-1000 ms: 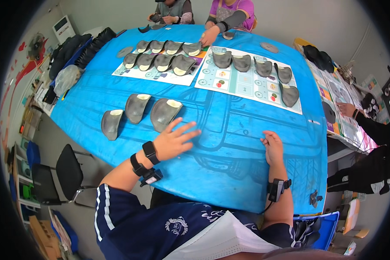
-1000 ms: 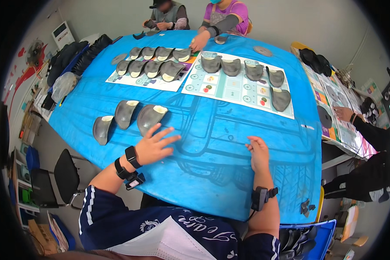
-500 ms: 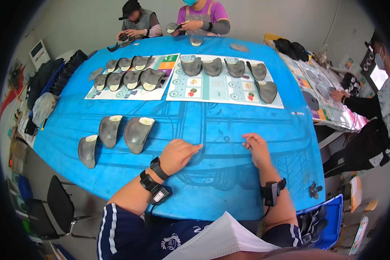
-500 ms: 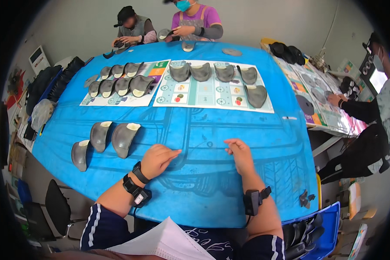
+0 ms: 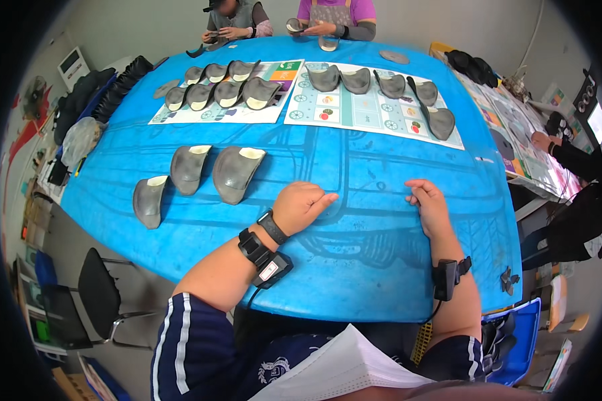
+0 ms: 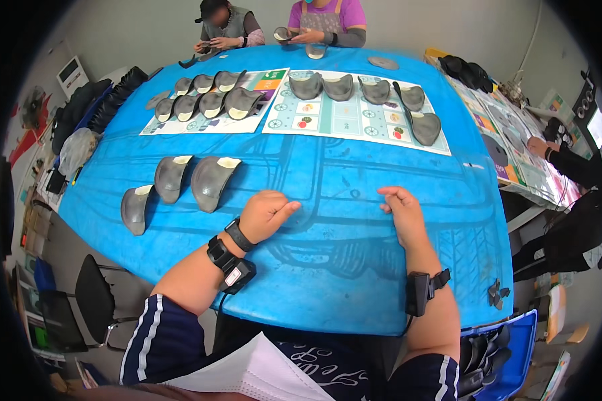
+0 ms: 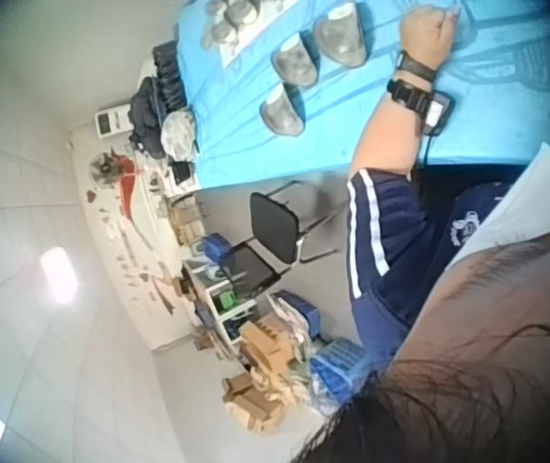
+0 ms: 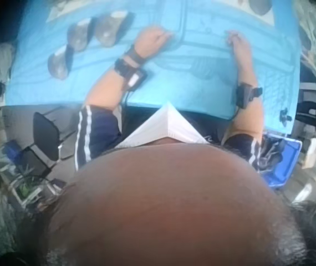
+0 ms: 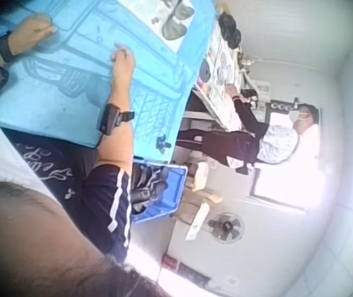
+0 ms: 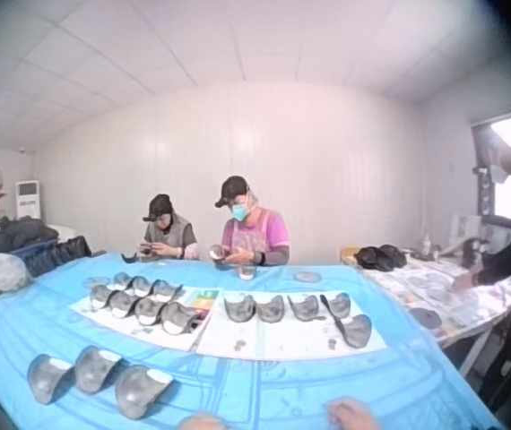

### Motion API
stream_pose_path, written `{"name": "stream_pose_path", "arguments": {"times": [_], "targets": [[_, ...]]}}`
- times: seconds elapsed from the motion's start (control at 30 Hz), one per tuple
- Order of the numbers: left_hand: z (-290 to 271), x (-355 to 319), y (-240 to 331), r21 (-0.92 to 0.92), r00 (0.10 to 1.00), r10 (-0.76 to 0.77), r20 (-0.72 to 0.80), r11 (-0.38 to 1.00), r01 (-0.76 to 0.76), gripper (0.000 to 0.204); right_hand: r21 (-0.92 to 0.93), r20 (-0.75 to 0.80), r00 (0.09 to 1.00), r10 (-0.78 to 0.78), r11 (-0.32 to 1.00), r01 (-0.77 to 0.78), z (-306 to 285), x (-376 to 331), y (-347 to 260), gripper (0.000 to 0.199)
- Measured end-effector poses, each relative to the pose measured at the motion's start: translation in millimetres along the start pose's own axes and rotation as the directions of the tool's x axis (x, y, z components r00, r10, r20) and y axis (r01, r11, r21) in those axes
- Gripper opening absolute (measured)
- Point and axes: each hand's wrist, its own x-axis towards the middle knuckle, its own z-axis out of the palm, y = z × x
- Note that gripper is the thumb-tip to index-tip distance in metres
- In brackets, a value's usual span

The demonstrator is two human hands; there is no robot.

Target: Checking and assembling shoe upper components at a manufacturing table.

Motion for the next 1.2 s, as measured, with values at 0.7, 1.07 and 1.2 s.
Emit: {"name": "stream_pose_path", "arguments": {"times": [0.7,1.07,1.2], "targets": [[-2,0,16,0.328,0.999,0.041,0.022,0.944,-0.046,0.014,-0.086,0.040,0.999,-0.013,0.996,0.017,1,-2,-4,0.016],[1,-1,11,0.549,0.924,0.226,-0.307,0.836,-0.022,0.012,-0.038,0.001,1.000,0.002,0.999,-0.002,6,-5,-8,0.016],[1,0,13,0.532,0.933,0.193,-0.302,0.847,-0.003,0.013,-0.044,0.019,1.000,0.005,0.999,-0.004,2,-5,-3,0.016]]}}
